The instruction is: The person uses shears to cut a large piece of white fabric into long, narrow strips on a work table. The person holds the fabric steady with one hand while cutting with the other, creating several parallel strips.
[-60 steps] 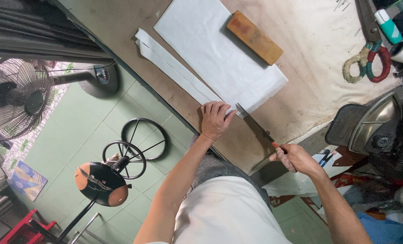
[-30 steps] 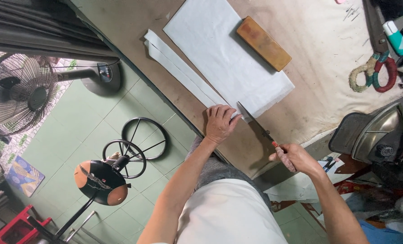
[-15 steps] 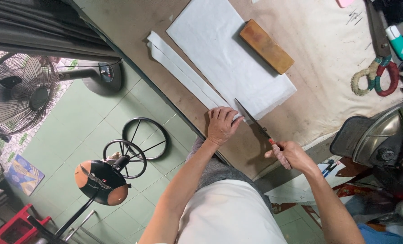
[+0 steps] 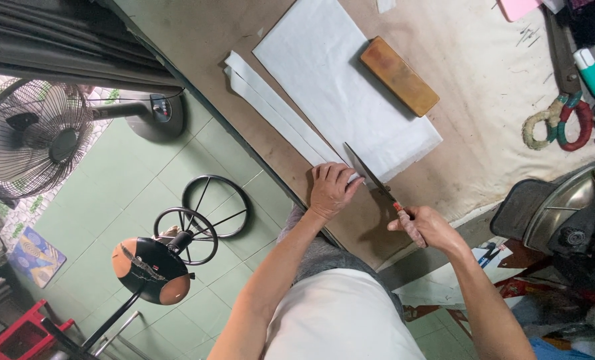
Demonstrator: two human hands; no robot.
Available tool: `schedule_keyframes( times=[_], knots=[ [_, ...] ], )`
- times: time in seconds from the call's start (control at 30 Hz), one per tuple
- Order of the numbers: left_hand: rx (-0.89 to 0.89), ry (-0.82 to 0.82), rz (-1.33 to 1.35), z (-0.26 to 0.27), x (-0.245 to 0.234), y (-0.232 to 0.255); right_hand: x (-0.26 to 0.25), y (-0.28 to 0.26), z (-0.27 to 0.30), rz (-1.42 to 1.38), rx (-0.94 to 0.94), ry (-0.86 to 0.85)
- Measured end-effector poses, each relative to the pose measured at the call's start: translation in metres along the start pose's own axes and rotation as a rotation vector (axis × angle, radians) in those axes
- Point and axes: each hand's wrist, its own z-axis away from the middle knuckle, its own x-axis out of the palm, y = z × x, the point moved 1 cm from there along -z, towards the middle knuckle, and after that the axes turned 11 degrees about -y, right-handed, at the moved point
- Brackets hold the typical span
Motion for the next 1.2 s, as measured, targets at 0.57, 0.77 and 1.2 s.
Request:
schedule_keyframes(
  times=[0.57,0.77,1.2],
  knots=[
    [0.006,0.011,0.011,0.002,0.005,-0.003,0.009,0.000,-0.013,-0.015,0.064,0.037],
    [0.011,0.020,0.044,-0.002,-0.001,-0.001,0.003,-0.032,-0.004,0.009,0.059,0.033],
    [0.011,0.062,0.063,-0.001,-0.004,-0.003,0.004,-0.004,-0.035,-0.016,0.071,0.072]
  ],
)
